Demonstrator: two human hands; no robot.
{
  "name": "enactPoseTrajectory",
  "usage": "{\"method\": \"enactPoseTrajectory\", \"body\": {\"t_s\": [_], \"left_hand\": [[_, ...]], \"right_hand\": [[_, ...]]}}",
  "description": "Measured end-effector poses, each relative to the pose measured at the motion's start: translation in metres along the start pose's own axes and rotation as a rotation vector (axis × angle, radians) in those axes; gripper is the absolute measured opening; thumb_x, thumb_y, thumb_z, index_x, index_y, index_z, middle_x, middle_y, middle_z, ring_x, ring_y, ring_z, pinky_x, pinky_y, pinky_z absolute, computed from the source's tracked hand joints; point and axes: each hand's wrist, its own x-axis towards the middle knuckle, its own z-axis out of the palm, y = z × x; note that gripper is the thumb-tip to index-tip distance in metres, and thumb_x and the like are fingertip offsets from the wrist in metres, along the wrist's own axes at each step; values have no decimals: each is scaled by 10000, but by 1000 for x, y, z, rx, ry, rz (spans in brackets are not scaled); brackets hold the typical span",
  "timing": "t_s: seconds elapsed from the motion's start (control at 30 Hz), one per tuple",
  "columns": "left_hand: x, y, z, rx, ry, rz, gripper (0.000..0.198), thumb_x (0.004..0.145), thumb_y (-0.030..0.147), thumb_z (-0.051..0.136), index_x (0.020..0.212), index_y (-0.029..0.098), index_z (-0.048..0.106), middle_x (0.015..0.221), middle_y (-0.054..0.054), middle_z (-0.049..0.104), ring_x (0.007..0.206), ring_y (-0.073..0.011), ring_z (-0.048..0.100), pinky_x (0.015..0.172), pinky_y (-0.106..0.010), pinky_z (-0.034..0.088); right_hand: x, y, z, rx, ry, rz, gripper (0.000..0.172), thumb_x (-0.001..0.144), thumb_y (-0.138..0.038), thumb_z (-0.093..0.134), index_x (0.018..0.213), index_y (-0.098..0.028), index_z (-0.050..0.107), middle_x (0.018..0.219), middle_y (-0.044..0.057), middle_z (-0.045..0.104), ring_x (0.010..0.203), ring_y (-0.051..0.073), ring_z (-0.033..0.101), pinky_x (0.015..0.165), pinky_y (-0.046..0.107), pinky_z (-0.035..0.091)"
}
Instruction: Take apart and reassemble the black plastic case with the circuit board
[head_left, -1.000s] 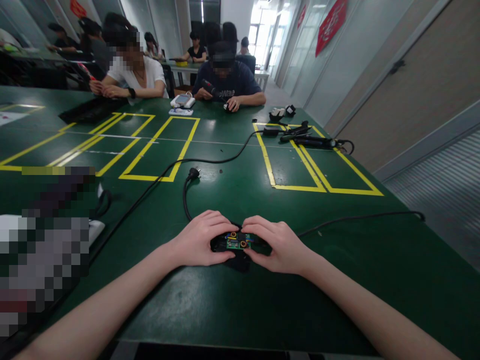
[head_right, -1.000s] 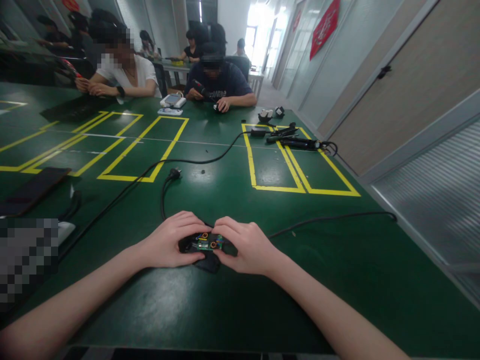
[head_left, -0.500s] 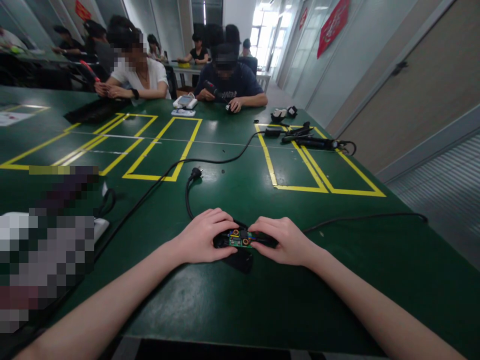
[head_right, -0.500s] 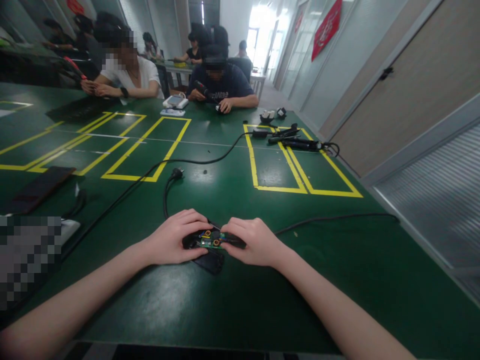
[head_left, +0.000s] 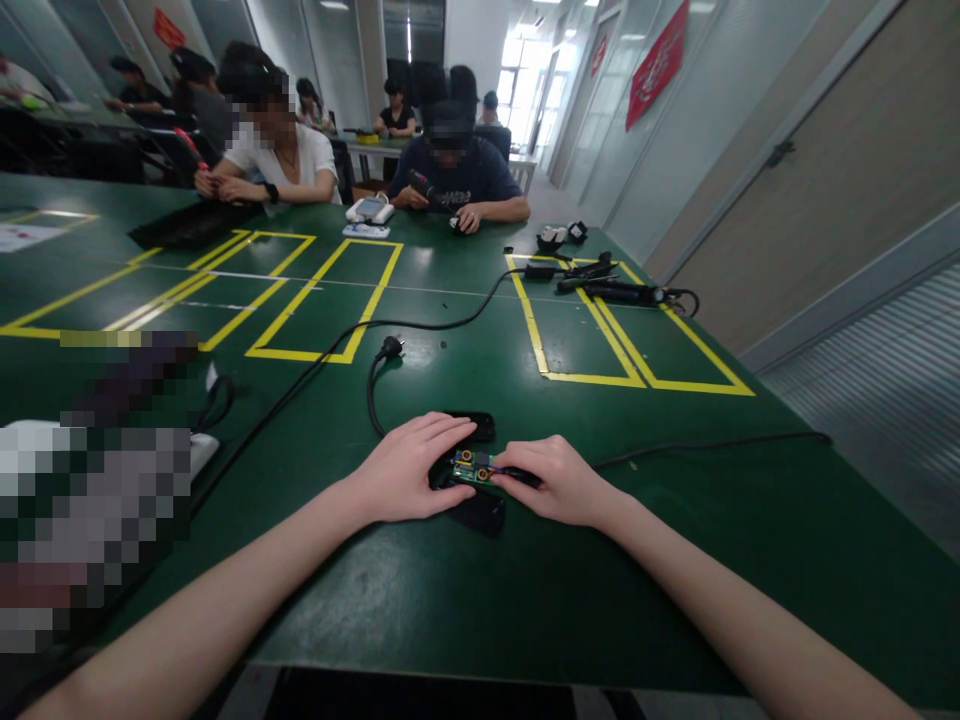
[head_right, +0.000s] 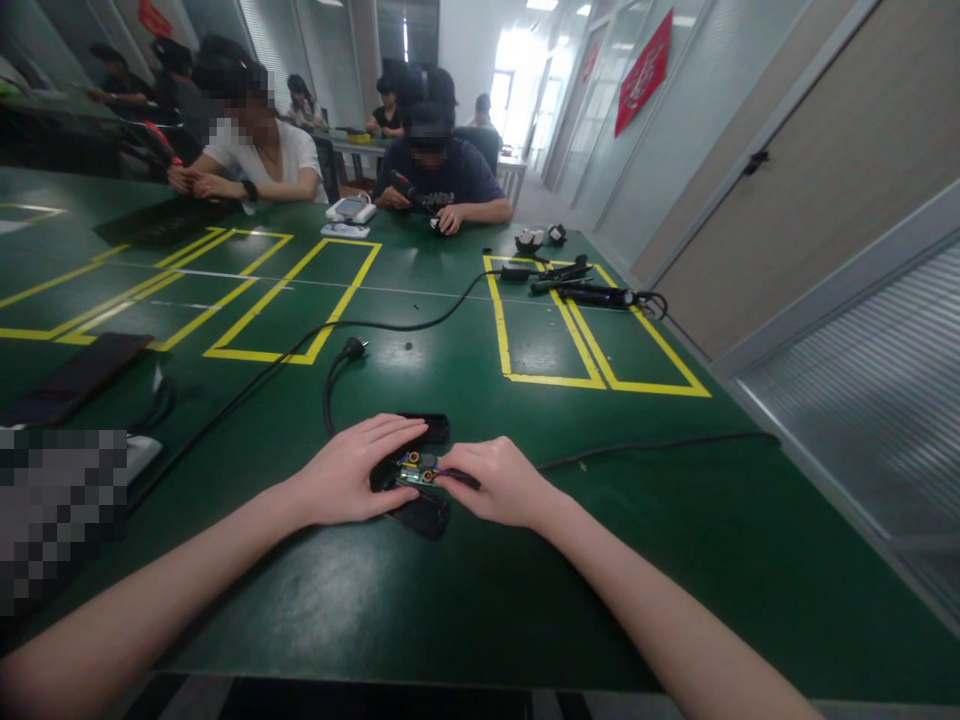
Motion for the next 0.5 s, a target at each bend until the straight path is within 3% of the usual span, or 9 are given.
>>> {"method": "enactPoseTrajectory", "body": {"t_s": [0.2, 0.5], "left_hand": [[1, 0, 2, -38, 30, 18, 525, 894, 357, 719, 1383, 208, 597, 1255, -119, 720, 1169, -284, 666, 1054, -464, 541], [2, -2, 0, -137, 70, 46, 393, 949, 303, 666, 1329, 210, 637, 1175, -100, 735, 1089, -249, 678, 954, -413, 589]], "right_hand": [[1, -2, 2, 10, 32, 53, 91, 972, -292, 631, 980, -205, 658, 837, 41, 736, 710, 164, 703, 623, 250, 504], [7, -5, 2, 63, 63, 159, 359, 855, -338, 742, 1180, -223, 644, 1167, 100, 701, 969, 215, 733, 786, 316, 600]]}}
